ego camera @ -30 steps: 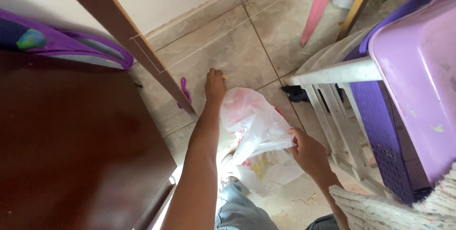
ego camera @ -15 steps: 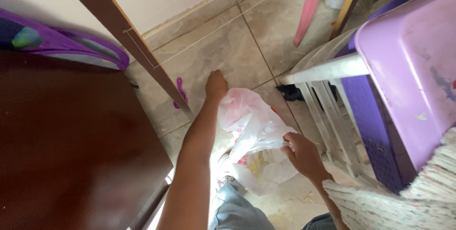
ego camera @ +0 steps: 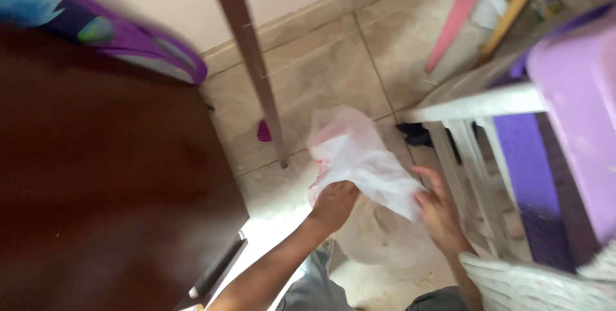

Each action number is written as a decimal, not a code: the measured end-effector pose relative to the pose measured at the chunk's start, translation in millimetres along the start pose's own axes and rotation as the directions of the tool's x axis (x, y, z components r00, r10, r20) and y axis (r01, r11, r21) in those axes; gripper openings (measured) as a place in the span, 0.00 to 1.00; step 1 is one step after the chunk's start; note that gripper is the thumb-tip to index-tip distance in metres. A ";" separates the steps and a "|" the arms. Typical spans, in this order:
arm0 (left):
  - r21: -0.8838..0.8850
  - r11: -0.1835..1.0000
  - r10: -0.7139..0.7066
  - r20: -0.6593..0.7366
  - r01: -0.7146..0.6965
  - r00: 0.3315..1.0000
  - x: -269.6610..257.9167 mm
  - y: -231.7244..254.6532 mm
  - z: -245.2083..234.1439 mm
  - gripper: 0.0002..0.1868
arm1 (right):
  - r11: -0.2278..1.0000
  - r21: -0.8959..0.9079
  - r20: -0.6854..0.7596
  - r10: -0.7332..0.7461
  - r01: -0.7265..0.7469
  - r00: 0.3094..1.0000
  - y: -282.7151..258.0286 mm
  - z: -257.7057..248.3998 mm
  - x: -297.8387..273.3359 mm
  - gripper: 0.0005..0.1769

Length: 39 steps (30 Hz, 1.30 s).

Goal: Tidying up and organizing various toiletries, cosmetics, and small items on a dresser surface and putting items away in a bag.

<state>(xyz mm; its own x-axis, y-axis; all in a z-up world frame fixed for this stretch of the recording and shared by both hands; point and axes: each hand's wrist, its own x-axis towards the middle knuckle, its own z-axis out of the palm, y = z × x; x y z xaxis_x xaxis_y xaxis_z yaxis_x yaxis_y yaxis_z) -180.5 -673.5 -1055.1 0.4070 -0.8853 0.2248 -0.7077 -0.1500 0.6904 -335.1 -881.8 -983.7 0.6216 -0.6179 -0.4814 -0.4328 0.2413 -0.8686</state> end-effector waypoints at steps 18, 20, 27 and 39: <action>0.211 0.654 -0.618 -0.406 0.727 0.674 -14.2 -240.3 -43.2 0.32 | 0.582 -0.531 0.139 -0.657 0.616 0.741 -88.2 44.3 -95.0 0.11; 0.222 0.695 -0.559 -0.432 0.684 0.708 -36.6 -238.6 -24.0 0.31 | 0.572 -0.434 0.208 -0.689 0.696 0.695 -77.3 38.2 -98.6 0.10; 0.024 0.122 -0.986 -0.115 0.992 0.124 -87.3 -173.2 -37.5 0.39 | 0.836 -0.180 0.240 -0.473 0.518 0.848 -31.7 50.5 -107.8 0.13; -0.136 0.196 -0.945 0.240 0.971 0.225 -157.6 132.8 -108.7 0.17 | 0.316 -0.890 0.249 -0.269 0.330 0.930 -199.3 86.5 -254.8 0.28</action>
<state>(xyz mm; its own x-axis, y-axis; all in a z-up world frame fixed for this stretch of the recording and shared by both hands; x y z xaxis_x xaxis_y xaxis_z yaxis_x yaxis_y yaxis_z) -275.9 -506.1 -924.1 0.6214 -0.1626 -0.7664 0.3349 -0.8292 0.4475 -350.8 -707.7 -698.0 0.8574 -0.4532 -0.2438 -0.5127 -0.7930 -0.3290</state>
